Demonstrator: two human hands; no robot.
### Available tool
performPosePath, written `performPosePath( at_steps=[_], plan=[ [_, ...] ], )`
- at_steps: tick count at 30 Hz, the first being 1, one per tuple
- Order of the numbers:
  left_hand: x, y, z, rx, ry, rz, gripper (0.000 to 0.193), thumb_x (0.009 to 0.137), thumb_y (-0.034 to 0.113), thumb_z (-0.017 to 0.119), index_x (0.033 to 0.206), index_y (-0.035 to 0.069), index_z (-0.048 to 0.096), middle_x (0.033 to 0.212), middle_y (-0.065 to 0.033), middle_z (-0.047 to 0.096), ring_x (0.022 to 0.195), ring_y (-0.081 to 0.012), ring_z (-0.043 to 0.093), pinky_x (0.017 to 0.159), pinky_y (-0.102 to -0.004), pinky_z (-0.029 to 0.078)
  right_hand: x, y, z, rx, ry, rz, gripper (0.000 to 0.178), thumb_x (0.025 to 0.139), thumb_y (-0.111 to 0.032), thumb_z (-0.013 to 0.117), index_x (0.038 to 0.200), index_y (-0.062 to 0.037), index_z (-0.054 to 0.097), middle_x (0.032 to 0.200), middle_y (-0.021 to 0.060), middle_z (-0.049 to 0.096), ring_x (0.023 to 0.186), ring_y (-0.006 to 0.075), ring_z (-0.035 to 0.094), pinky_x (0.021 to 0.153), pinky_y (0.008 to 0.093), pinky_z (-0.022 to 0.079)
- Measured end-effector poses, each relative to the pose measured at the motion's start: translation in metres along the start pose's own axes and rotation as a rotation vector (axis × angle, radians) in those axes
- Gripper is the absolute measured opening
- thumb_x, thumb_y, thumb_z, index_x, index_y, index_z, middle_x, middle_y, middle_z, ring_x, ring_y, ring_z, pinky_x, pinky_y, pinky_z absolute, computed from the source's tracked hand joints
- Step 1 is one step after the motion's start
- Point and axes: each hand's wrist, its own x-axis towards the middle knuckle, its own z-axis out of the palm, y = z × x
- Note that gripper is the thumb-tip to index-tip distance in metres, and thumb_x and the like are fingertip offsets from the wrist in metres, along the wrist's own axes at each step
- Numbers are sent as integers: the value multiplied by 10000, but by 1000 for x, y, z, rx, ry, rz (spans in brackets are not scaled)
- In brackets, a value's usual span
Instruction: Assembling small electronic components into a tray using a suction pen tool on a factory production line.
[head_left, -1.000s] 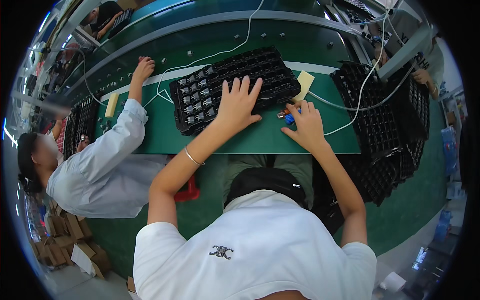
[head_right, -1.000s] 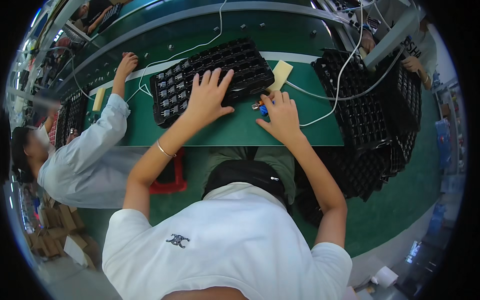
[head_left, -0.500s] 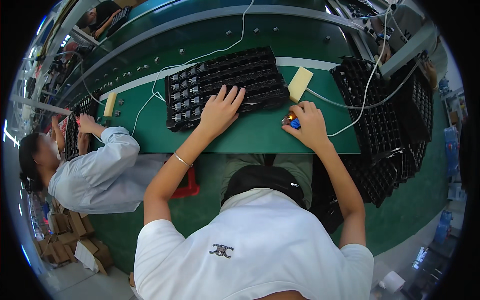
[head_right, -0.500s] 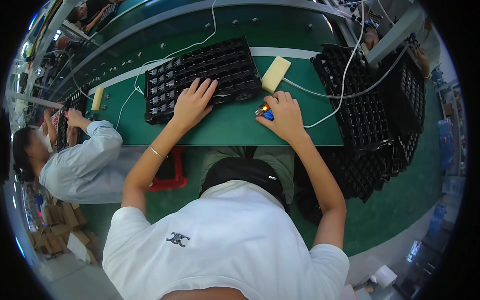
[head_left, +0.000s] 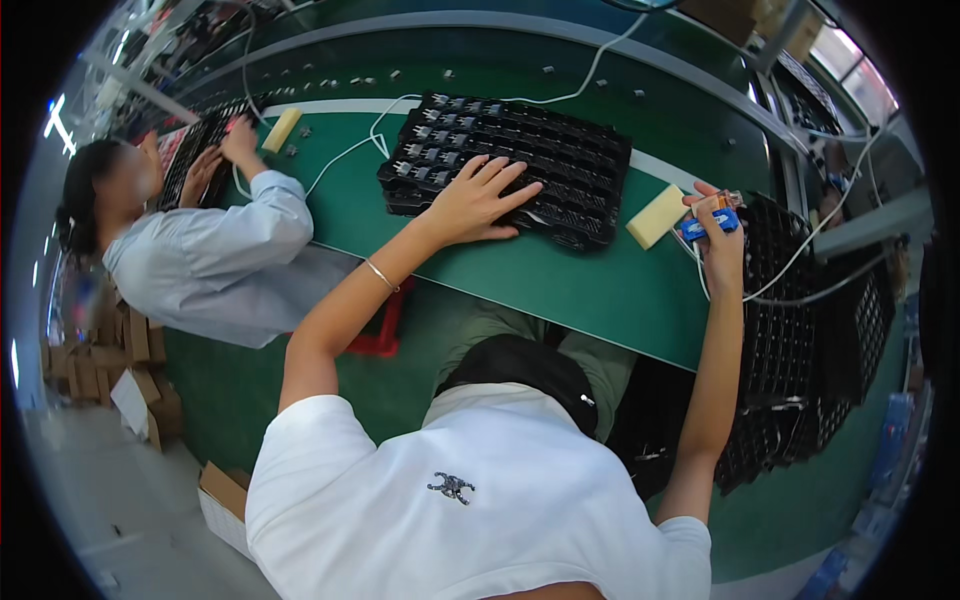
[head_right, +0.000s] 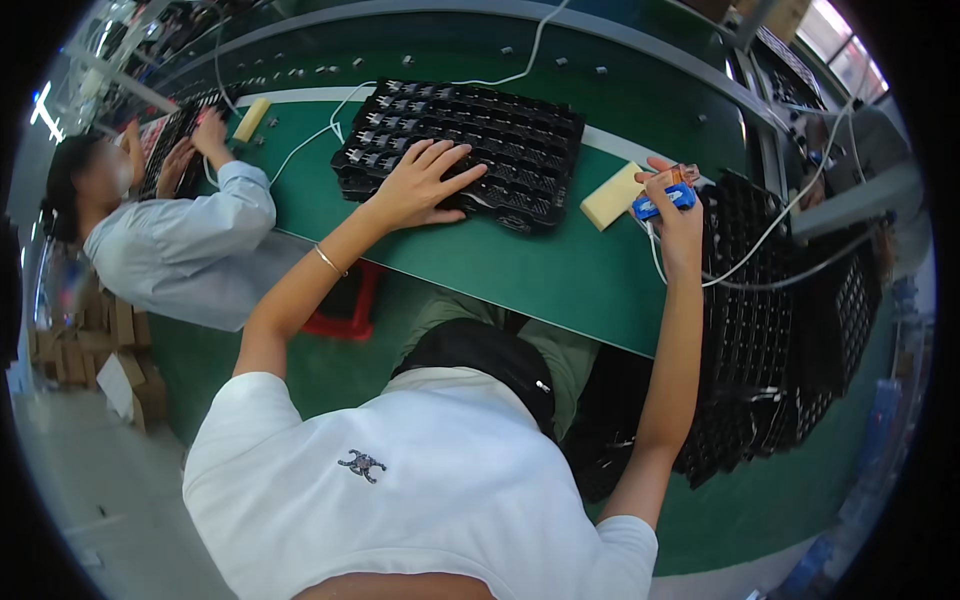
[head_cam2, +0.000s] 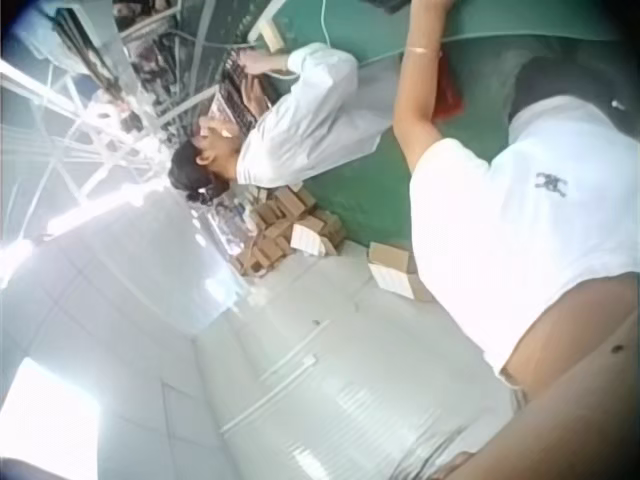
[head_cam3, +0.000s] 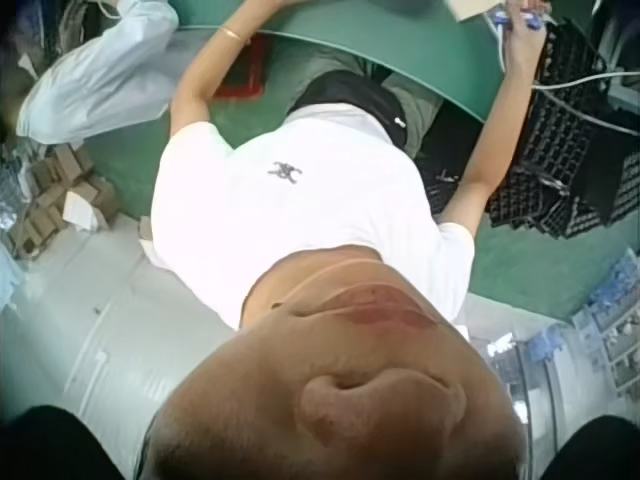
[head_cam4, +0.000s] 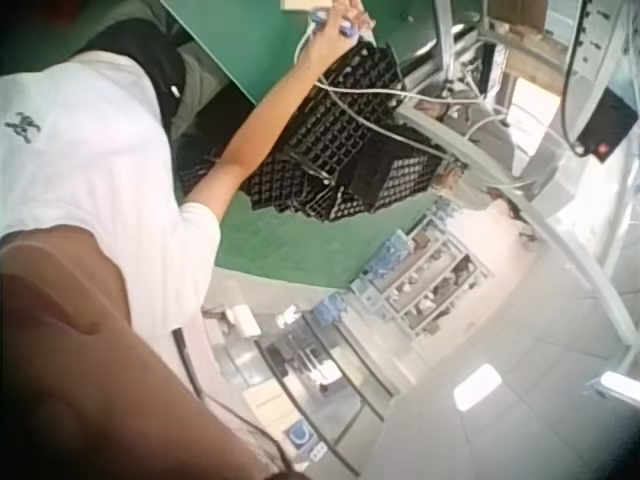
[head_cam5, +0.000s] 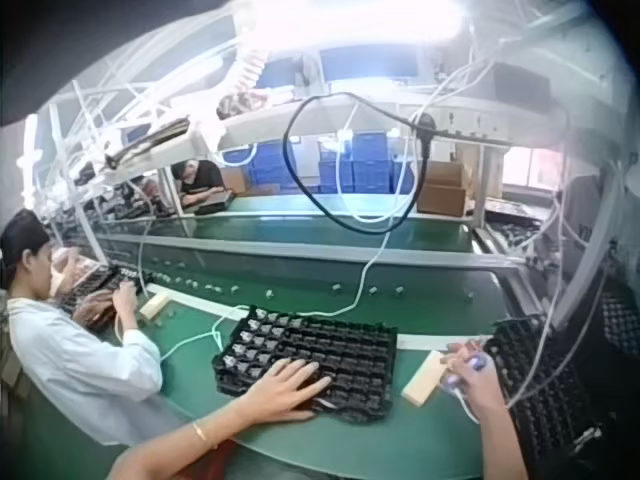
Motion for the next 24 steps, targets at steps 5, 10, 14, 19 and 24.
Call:
performPosePath(
  at_steps=[5, 10, 14, 19, 24],
  plan=[
    [-42, 0, -21, 22, 350, -546, 774, 700, 364, 771, 1376, 117, 485, 1390, -153, 442, 1255, -363, 421, 1046, -481, 319, 39, 1, 15, -181, -20, -207, 477, 989, -298, 560, 1350, 1, 473, 1063, 144, 672, 935, 169, 666, 841, 283, 532],
    [-96, -12, -27, 176, 393, -901, 788, 712, 391, 769, 1376, 87, 471, 1441, -173, 403, 1300, -397, 370, 1070, -487, 299, 25, 13, 31, -612, 136, -374, 380, 938, -158, 626, 1297, -50, 564, 942, 58, 674, 889, 113, 633, 823, 253, 488],
    [-114, -5, -11, 138, 161, -825, 730, 731, 369, 761, 1346, 85, 489, 1450, -187, 401, 1310, -409, 383, 1074, -489, 306, 18, 30, 29, -663, 99, -443, 389, 917, -129, 650, 1288, -40, 571, 933, 57, 670, 838, 105, 615, 802, 248, 486],
    [-103, 9, -13, 21, 374, -959, 583, 751, 278, 752, 1249, 72, 531, 1408, -195, 426, 1249, -393, 432, 1064, -455, 321, 21, 42, 18, -677, 120, -504, 406, 899, -89, 656, 1286, -13, 564, 933, 62, 667, 850, 120, 623, 818, 258, 487],
    [-92, -27, -22, 240, 258, -930, 276, 789, 236, 711, 994, 74, 622, 1001, -92, 558, 987, -294, 505, 812, -432, 380, 24, 46, 16, -641, 154, -509, 417, 906, -54, 634, 1310, -8, 540, 961, 78, 662, 917, 137, 619, 880, 275, 478]
  ],
)
